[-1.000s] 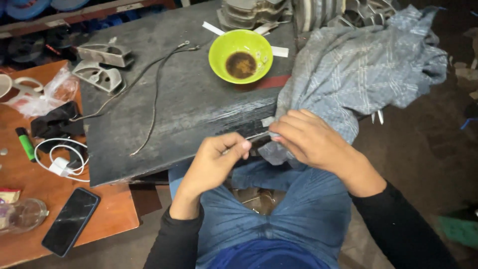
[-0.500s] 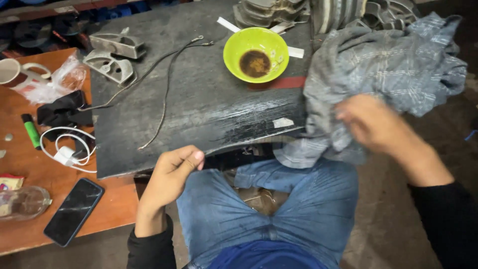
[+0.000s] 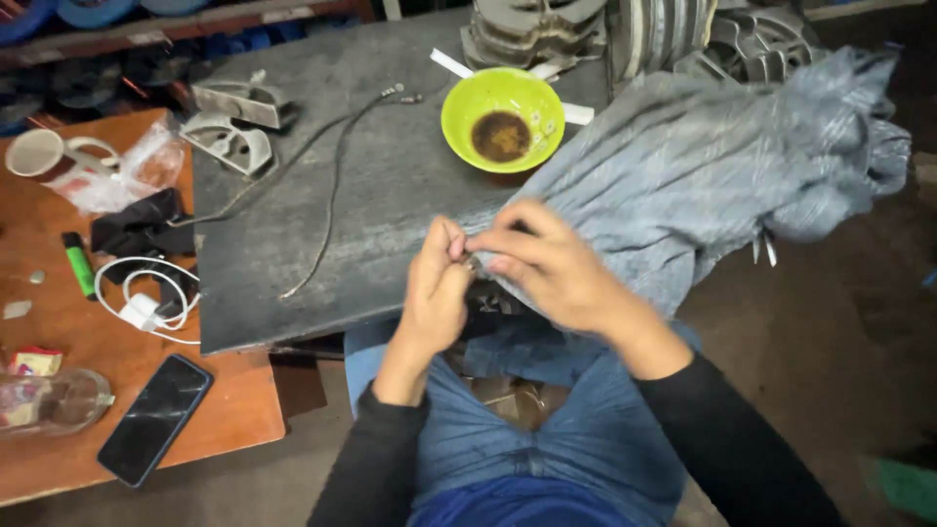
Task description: Cleaning a thin metal wire or cable using a cloth and a bowl of liquid on a workbench.
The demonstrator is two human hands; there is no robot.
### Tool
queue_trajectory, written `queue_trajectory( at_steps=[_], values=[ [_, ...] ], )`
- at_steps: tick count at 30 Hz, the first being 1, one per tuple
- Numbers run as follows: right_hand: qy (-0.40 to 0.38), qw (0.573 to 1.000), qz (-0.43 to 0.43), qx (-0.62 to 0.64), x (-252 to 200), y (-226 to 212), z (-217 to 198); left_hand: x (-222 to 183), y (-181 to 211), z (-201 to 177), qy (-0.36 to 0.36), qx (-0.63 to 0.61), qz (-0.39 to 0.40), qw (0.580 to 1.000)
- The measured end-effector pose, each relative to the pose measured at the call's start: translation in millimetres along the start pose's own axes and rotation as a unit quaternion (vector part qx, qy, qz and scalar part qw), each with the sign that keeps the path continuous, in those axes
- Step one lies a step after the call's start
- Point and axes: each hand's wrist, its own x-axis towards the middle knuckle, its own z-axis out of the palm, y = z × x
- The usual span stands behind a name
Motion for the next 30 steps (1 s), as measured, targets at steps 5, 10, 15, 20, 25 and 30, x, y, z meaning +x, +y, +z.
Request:
queue_trajectory(
  at_steps=[5,10,15,20,25,30],
  values=[
    [-0.009,0.999,0.035,-0.033,-11,16,11,10,-24,22,0.016,-0.039,-0.013,0.999],
    [-0.028,0.993,0.032,-0.106,-28,25,9,8,-8,24,-0.031,-0.017,-0.037,0.999],
    [-0.064,0.992,0.054,-0.090,-27,20,3,8,-8,19,-0.079,0.026,-0.075,0.994],
    [-0.070,0.990,0.115,-0.038,-30,20,-4,6,-19,36,-0.044,-0.160,-0.074,0.983],
    [-0.063,0.986,0.151,0.027,-24,-3,-18,0,-5,46,-0.025,-0.235,-0.057,0.970],
    [-0.110,0.983,0.146,-0.007,-22,-20,-27,-10,5,45,-0.039,-0.246,-0.073,0.966]
  ],
)
